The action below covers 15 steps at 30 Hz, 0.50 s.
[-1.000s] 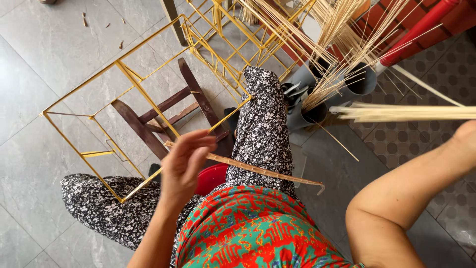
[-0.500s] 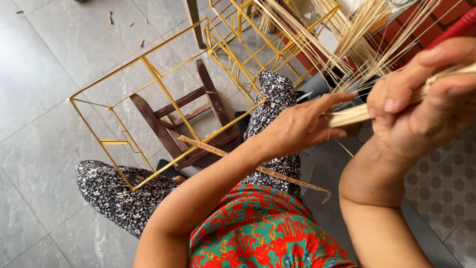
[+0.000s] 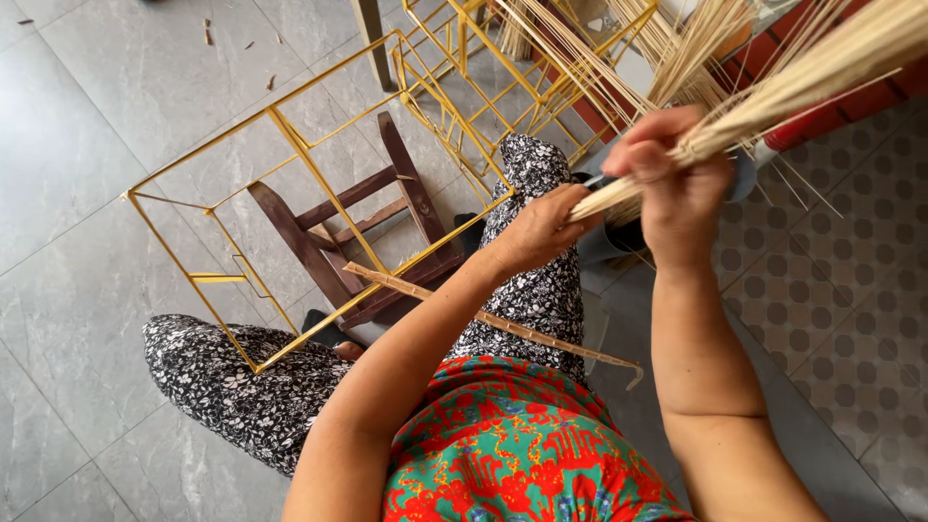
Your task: The person sits on a red stool and weaves thin bamboo strips into a yellow metal frame. They repeatedly pull strips from a nearby container, align them, and interlace them through the frame's openings to build up a woven structure.
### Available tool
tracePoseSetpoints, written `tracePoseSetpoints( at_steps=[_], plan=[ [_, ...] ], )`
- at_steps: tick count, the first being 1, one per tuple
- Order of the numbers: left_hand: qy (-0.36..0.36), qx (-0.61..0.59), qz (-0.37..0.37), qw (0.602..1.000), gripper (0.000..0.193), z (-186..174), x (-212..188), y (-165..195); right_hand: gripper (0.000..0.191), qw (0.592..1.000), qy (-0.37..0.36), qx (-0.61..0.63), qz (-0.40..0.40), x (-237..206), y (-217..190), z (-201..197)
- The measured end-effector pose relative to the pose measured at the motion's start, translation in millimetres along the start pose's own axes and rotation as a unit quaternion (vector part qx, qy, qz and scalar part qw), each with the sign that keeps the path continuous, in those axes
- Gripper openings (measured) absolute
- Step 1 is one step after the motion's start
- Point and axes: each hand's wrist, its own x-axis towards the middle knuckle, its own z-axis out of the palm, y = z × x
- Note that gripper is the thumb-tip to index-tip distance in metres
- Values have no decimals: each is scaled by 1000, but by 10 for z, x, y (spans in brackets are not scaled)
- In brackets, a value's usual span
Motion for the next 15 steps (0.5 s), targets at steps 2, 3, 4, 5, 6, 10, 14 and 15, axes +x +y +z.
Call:
tracePoseSetpoints(
  at_steps=[2, 3, 4, 5, 6, 10, 14, 15],
  plan=[
    [-16, -24, -55, 998, 23, 51, -16, -117, 26, 991, -45, -116, 43, -122, 79, -54],
    [-6, -20, -41, 999, 23, 67, -27, -143, 24, 979, -80, -176, 66, -168, 89, -104],
    [4, -15, -27, 1000, 23, 80, -47, -146, 22, 962, -114, -233, 88, -210, 84, -155],
    [15, -10, -12, 1000, 24, 89, -63, -127, 23, 963, -135, -207, 106, -241, 68, -216],
    [-3, 12, -12, 1000, 29, 112, -69, -83, 24, 963, -157, -181, 123, -279, 30, -294],
    [-71, 55, -23, 996, 35, 331, -134, 248, 22, 957, -147, -39, 249, -474, -135, -639],
    [-25, 55, 106, 993, 40, 430, -208, 501, 18, 978, -48, -47, 198, -772, -302, -1173],
    [-1, 71, 122, 990, 46, 397, -234, 522, 16, 979, 1, -71, 189, -849, -375, -1388]
  ],
)
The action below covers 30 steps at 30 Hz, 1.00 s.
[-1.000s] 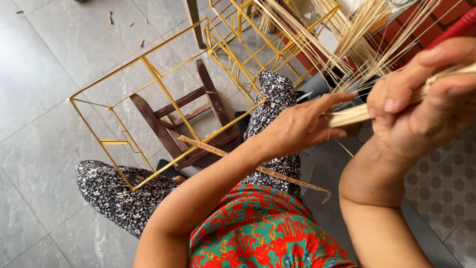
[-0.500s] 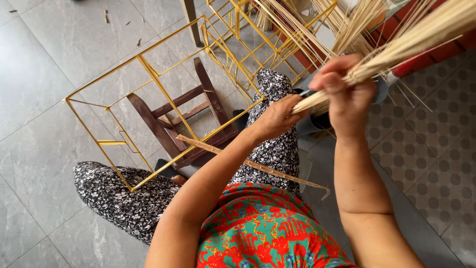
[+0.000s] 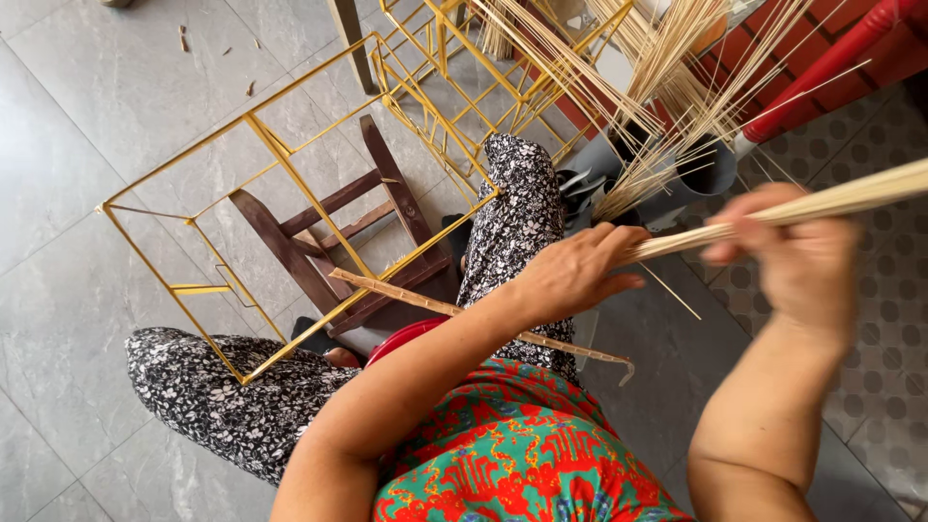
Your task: The person sits on a red stool and weaves thin bamboo strips into a yellow metal frame. They repeatedly pull strips from a nearby container, align them, and interlace them through the frame's openings to build up a woven structure.
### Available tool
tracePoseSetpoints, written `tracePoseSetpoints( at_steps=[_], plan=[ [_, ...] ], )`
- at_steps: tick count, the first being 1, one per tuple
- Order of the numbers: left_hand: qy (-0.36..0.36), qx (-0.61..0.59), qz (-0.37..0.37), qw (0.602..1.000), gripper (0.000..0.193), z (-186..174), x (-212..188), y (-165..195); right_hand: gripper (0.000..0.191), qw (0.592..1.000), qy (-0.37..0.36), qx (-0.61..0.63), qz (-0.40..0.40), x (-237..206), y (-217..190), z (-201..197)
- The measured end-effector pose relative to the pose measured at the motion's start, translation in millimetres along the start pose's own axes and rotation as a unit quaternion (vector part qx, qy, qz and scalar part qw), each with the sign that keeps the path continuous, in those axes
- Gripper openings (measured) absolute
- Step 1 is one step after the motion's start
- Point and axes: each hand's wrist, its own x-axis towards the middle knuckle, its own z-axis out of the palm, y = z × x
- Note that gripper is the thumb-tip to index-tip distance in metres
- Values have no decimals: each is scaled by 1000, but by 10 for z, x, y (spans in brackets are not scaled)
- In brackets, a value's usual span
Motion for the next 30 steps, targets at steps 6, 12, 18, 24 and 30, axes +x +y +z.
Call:
tracePoseSetpoints(
  at_steps=[6, 12, 18, 24, 30],
  plan=[
    [40, 2, -66, 997, 47, -490, -399, -95, 5, 964, 250, -90, 29, -57, 541, -1331],
    [62, -32, -166, 984, 37, -750, -711, -20, 7, 929, 335, -150, -49, 450, 1453, -1690],
    [122, -74, -208, 967, 37, -1048, -1038, 164, 6, 924, 349, -153, -19, 880, 1784, -1038],
    [168, -43, -261, 950, 36, -1269, -1354, 210, 37, 899, 280, -175, 287, 861, 1994, -571],
    [243, -27, -302, 921, 35, -1360, -1812, 208, 50, 913, 313, -112, 238, 723, 2159, -612]
  ],
)
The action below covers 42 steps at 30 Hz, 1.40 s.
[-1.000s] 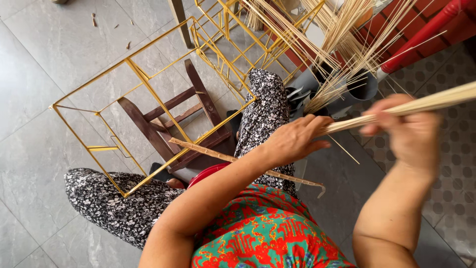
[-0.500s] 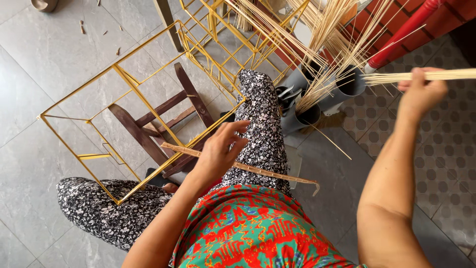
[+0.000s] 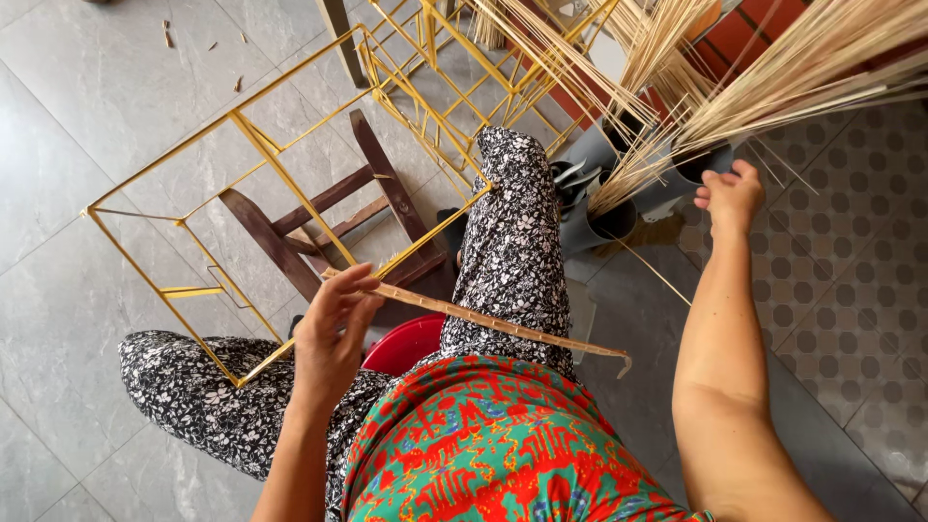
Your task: The person sits on a red stool and weaves thin bamboo strips into a yellow metal frame. They repeatedly pull strips from a nearby container, align them, and interlace them through the frame's openings to build up a woven structure.
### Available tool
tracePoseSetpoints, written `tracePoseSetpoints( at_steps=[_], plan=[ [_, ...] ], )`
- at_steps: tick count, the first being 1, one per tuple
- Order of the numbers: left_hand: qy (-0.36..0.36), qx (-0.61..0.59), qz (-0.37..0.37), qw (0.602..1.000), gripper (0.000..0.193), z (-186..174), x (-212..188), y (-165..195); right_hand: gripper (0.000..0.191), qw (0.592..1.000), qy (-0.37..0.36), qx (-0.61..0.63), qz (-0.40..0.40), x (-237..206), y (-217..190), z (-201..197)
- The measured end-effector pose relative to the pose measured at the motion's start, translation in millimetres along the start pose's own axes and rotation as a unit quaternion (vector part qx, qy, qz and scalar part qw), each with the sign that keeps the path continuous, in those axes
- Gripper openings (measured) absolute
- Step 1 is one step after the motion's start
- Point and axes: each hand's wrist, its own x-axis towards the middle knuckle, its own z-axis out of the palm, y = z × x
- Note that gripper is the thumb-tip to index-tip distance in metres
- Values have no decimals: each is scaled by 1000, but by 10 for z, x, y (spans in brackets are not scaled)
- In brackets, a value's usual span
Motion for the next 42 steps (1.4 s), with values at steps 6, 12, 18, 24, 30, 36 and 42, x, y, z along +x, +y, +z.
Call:
tracePoseSetpoints(
  at_steps=[6, 12, 18, 24, 30, 36, 42],
  plan=[
    [118, -103, -77, 985, 31, -289, -332, -288, 30, 990, 68, 124, -22, -222, 125, -40],
    [330, -40, -50, 942, 28, -724, -660, -746, 17, 962, -35, 188, -193, -1297, -62, 577],
    [401, 162, -105, 896, 46, -889, -819, -1203, 23, 888, -403, 133, -178, -2408, -410, 1481],
    [387, 148, -192, 890, 48, -850, -761, -1769, 43, 728, -669, -106, -104, -2886, -585, 2224],
    [372, 45, -300, 877, 36, -846, -601, -1903, 33, 654, -756, -18, 32, -2950, -537, 2464],
    [365, 86, -320, 870, 28, -871, -509, -1573, 19, 745, -656, -21, -120, -2787, -579, 2290],
    [403, 6, -275, 873, 18, -804, -429, -1571, 16, 817, -514, 15, -261, -2581, -873, 2307]
  ],
)
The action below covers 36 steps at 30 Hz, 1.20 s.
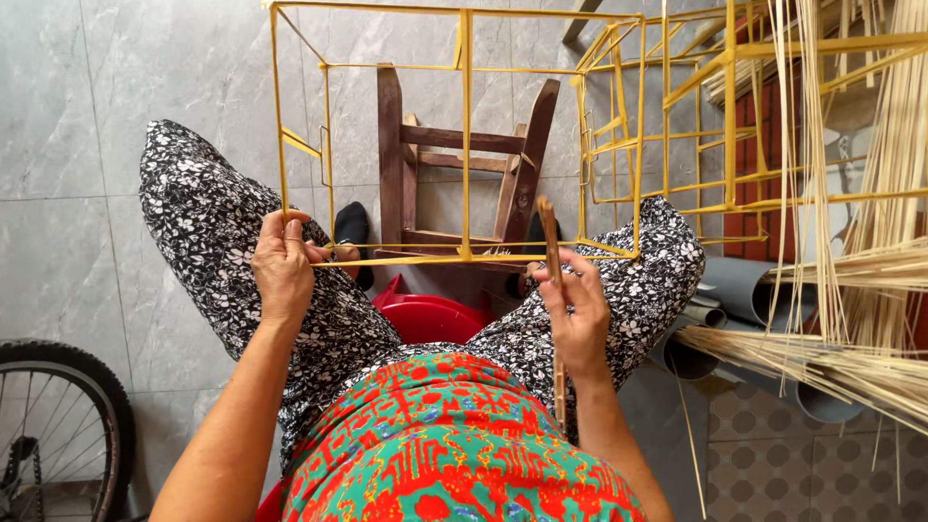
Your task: The person sits on a red stool and weaves thin bamboo strips into a yellow metal frame. They repeatedly pull strips from a nearby container, align them, and interlace them through the frame's openings to build up a woven structure.
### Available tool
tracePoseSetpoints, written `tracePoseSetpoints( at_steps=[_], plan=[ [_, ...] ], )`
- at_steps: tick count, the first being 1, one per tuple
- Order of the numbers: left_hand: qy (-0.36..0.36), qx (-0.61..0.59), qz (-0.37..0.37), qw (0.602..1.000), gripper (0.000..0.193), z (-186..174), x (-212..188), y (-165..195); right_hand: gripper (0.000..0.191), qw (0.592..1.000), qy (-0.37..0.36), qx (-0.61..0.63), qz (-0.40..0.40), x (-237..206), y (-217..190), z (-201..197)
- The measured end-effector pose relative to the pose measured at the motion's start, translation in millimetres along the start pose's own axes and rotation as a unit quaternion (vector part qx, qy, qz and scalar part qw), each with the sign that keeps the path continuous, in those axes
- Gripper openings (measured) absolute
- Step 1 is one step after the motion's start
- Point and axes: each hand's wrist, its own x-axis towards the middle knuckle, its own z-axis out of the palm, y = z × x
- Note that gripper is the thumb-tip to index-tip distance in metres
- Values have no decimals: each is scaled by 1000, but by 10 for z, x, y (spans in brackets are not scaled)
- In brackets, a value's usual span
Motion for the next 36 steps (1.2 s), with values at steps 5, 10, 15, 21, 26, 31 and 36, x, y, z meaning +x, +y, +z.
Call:
tracePoseSetpoints(
  at_steps=[5, 10, 15, 21, 26, 31, 36],
  plan=[
    [-2, -23, 25, 999, 18, 5, 18, -128, 16, 993, -37, -105, 35, 194, -8, -47],
    [-12, -47, 54, 997, 19, -71, -23, -231, 18, 993, -28, -104, 52, 21, -39, 37],
    [-34, -127, 63, 989, 22, -192, -30, -320, 15, 989, -6, -107, 103, -206, -255, 190],
    [-47, -173, 60, 982, 24, -270, 54, -353, 14, 975, -200, -87, -33, -633, -355, 483],
    [-58, -212, 113, 969, 27, -275, 113, -334, 30, 853, -381, -320, 160, -268, 378, 867],
    [-62, -214, 112, 968, 27, -269, 81, -313, 37, 817, -354, -432, 142, 140, 903, 1309],
    [-64, -217, 131, 965, 27, -265, 60, -343, 28, 780, -327, -507, 167, 251, 931, 1334]
  ],
)
